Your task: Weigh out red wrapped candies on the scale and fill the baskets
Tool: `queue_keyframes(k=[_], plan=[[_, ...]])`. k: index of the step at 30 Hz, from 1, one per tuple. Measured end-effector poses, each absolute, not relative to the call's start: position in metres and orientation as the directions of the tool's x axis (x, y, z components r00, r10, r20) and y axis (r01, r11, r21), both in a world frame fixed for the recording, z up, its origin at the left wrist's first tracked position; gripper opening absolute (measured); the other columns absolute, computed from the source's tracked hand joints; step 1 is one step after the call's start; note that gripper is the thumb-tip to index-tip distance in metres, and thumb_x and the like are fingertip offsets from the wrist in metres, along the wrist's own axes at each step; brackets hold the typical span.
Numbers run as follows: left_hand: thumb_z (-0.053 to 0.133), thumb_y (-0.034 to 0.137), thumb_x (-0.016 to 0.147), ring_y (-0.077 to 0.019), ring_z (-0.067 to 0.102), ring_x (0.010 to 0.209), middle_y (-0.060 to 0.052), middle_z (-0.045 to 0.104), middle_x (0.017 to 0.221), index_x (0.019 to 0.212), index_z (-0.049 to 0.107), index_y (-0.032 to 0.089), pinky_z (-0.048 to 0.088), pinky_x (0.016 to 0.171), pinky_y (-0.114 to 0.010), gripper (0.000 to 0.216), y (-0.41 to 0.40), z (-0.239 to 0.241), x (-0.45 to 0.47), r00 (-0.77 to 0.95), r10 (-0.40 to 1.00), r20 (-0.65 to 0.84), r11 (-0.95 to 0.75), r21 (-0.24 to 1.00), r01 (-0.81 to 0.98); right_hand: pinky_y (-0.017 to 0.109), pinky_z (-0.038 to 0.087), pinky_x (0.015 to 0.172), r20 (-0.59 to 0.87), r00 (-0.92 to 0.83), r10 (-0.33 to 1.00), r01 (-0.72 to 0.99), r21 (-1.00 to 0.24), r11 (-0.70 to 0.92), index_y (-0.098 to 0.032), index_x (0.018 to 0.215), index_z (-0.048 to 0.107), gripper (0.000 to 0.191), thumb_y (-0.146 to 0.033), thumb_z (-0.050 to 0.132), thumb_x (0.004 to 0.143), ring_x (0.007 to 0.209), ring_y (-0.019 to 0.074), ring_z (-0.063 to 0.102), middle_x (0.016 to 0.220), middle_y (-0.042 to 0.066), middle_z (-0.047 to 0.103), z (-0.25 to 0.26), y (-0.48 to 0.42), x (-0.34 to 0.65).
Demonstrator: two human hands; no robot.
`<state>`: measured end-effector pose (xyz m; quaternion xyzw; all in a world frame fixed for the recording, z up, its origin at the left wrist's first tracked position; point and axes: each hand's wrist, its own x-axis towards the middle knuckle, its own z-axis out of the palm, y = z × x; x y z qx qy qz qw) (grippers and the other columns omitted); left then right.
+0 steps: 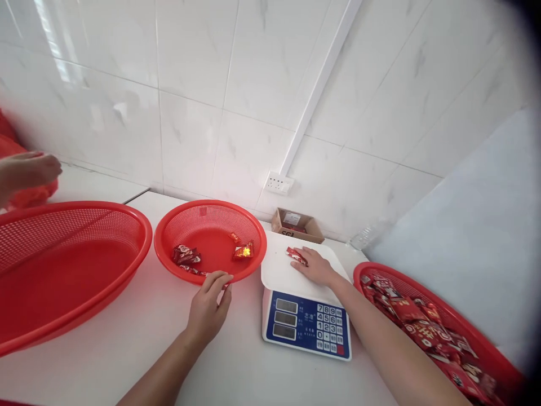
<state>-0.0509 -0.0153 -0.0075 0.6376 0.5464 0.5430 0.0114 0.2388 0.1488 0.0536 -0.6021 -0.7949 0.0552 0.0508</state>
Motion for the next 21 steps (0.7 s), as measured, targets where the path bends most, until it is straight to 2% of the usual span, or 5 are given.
queue_keyframes(k=[4,9,15,18,21], plan=[[0.043,0.021,0.088,-0.0137,0.061,0.081,-0.005,0.06,0.099,0.099,0.059,0.022,0.052,0.07,-0.026,0.019,-0.015,-0.008,-0.049,-0.185,0.713,0.676,-0.406,0.614,0.677,0.036,0.036,0.091,0.172,-0.366,0.915,0.906,-0.156,0.392,-0.021,0.114,0.058,0.044,-0.05,0.036,0.089,0.111,0.0228,0.047,0.119,0.008,0.056,0.046,0.133,0.237],[0.043,0.021,0.088,-0.0134,0.061,0.081,-0.006,0.059,0.1,0.1,0.059,0.021,0.053,0.069,-0.025,0.02,-0.015,-0.01,-0.049,-0.181,0.708,0.683,-0.414,0.609,0.677,0.031,0.04,0.076,0.291,-0.285,0.913,0.917,-0.195,0.348,-0.018,0.088,0.063,0.04,-0.045,0.034,0.09,0.086,0.0199,0.055,0.091,0.007,0.061,0.046,0.137,0.234],[0.043,0.018,0.088,-0.0136,0.06,0.087,-0.006,0.059,0.1,0.1,0.058,0.02,0.053,0.073,-0.024,0.02,-0.015,-0.012,-0.05,-0.168,0.678,0.715,-0.435,0.575,0.693,0.029,0.042,0.067,0.499,-0.25,0.83,0.783,-0.4,0.476,-0.019,0.09,0.064,0.035,-0.045,0.041,0.087,0.078,0.0184,0.056,0.086,0.005,0.06,0.072,0.147,0.174],[0.043,0.017,0.088,-0.0143,0.06,0.09,-0.006,0.06,0.099,0.1,0.058,0.02,0.052,0.076,-0.025,0.02,-0.014,-0.012,-0.05,-0.164,0.659,0.734,-0.439,0.553,0.708,0.028,0.042,0.074,0.494,-0.462,0.737,0.689,-0.323,0.649,-0.021,0.097,0.064,0.03,-0.04,0.042,0.089,0.086,0.0171,0.055,0.09,0.004,0.062,0.086,0.143,0.123],[0.043,0.018,0.088,-0.0143,0.06,0.09,-0.006,0.06,0.099,0.1,0.059,0.02,0.051,0.078,-0.026,0.02,-0.013,-0.012,-0.051,-0.153,0.653,0.742,-0.441,0.536,0.72,0.028,0.041,0.075,0.332,-0.685,0.648,0.642,-0.144,0.753,-0.022,0.102,0.064,0.026,-0.037,0.047,0.087,0.094,0.018,0.054,0.098,0.005,0.062,0.089,0.138,0.082]])
